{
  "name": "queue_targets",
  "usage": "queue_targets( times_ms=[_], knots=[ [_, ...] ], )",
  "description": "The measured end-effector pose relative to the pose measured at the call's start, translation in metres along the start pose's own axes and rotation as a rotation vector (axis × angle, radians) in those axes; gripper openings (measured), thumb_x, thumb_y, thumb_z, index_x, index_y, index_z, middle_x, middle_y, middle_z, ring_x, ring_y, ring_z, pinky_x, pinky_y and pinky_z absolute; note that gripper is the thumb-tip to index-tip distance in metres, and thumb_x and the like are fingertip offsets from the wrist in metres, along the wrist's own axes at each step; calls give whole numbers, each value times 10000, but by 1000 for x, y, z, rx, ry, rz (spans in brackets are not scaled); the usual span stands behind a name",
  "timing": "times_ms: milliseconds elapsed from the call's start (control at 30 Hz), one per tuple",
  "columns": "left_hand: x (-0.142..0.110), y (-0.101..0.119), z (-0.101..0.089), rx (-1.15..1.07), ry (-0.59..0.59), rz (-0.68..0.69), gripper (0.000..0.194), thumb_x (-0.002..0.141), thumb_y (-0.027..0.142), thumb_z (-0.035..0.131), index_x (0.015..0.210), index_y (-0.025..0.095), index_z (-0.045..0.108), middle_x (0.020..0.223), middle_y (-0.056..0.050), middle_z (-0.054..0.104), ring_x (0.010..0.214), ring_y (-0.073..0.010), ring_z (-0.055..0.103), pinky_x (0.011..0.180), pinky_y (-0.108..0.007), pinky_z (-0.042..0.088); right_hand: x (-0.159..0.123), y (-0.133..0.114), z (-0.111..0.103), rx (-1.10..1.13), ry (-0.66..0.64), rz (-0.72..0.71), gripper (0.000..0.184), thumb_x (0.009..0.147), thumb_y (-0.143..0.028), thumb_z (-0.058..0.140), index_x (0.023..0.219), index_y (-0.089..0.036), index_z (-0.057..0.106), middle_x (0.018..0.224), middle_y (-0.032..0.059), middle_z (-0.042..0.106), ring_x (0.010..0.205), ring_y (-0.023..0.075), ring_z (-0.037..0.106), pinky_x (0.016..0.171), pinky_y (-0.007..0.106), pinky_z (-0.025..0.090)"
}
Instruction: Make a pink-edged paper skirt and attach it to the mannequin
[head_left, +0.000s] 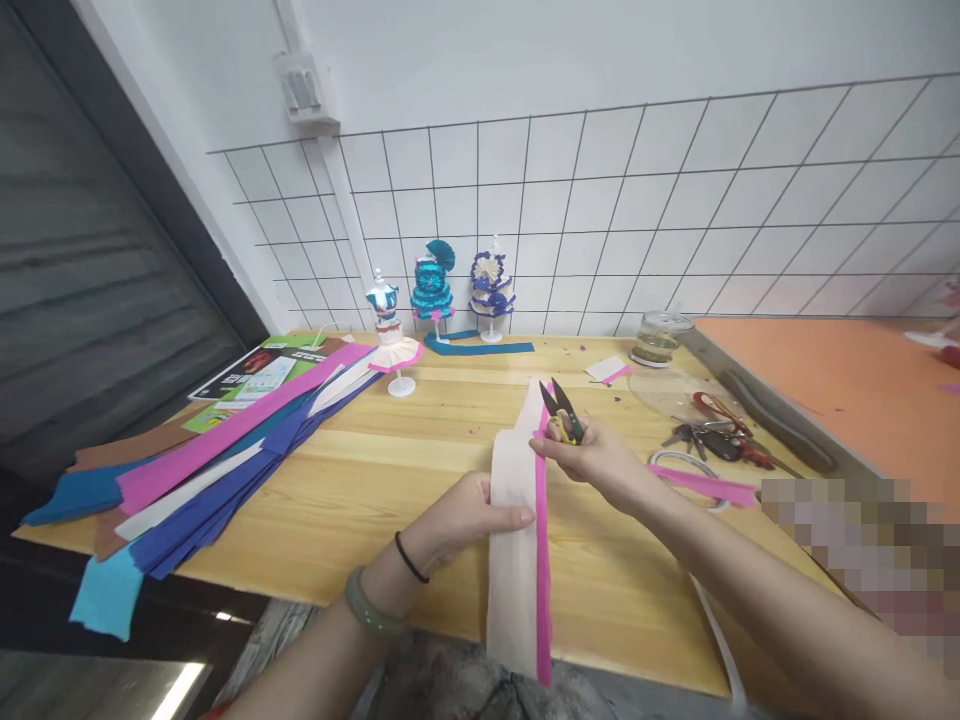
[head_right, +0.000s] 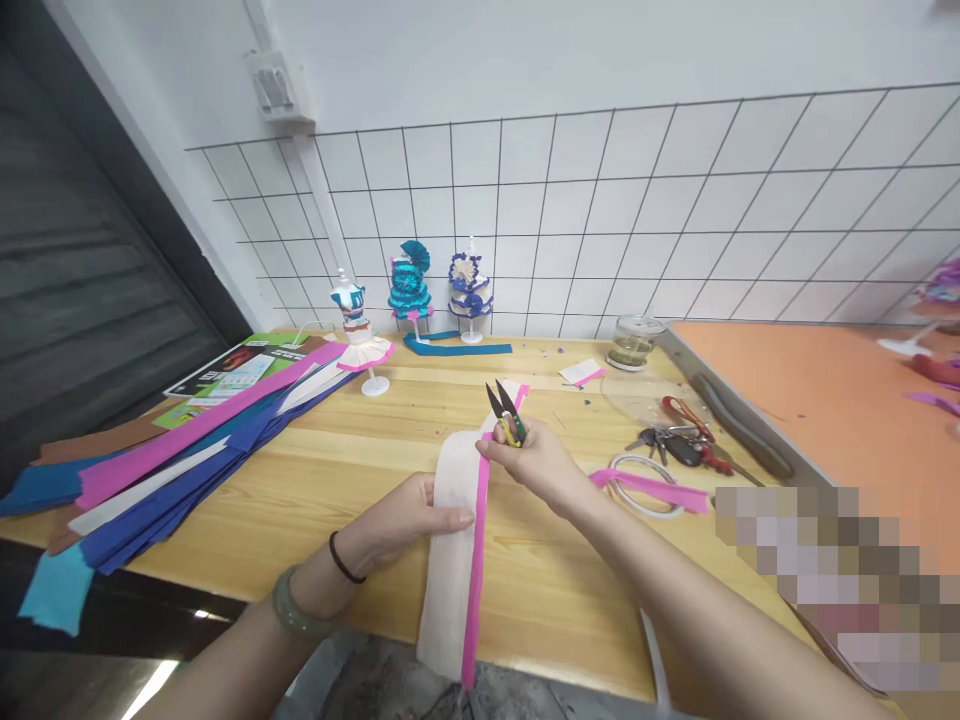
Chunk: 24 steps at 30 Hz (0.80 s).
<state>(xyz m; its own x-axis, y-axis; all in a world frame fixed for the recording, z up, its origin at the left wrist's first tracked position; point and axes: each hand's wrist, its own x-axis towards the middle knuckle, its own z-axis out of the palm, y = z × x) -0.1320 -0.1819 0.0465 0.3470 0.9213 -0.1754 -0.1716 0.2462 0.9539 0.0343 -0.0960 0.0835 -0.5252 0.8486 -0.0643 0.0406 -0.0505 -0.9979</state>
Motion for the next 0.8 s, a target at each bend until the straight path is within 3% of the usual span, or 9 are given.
queue_targets(
  times_ms=[167,267,367,500,667,800],
  knots=[
    [-6,3,11,7,-131,-52,396,619,346,751,942,129,675,877,-62,674,800,-179,593,742,-274,440,2,20,-16,438,-61,387,329,675,-256,718,617,-176,405,425,-120,252,376,9,162,362,153,87],
    [-19,-4,16,-62,-244,-102,448,626,367,744,1000,136,659,924,-75,669,891,-219,595,822,-328,440,-2,42,-23,499,-51,472,281,685,-265,698,649,-173,434,413,-124,249,354,9,158,337,144,100],
    [-28,-11,16,-143,-300,-168,486,619,412,739,1009,135,655,938,-80,667,922,-245,600,868,-371,429,5,57,-30,538,9,459,241,699,-229,677,681,-176,443,418,-125,257,338,9,173,317,128,124],
    [-32,-7,13,-78,-306,-197,486,596,456,737,970,153,670,922,-48,674,928,-252,596,879,-377,430,32,63,-40,532,125,381,234,705,-190,662,681,-175,430,460,-107,322,336,1,222,304,113,150],
    [-35,4,10,17,-335,-186,438,631,457,710,976,189,677,958,-31,676,1014,-279,564,897,-376,421,60,61,-44,400,227,272,344,635,-157,699,620,-197,358,424,-119,301,337,8,234,308,124,139],
    [-35,4,6,-17,-338,-176,457,643,436,710,1024,188,661,1016,-47,668,1016,-284,572,915,-400,413,76,47,-47,237,264,185,297,600,-138,705,613,-186,412,387,-95,364,336,23,271,315,144,125]
  ],
)
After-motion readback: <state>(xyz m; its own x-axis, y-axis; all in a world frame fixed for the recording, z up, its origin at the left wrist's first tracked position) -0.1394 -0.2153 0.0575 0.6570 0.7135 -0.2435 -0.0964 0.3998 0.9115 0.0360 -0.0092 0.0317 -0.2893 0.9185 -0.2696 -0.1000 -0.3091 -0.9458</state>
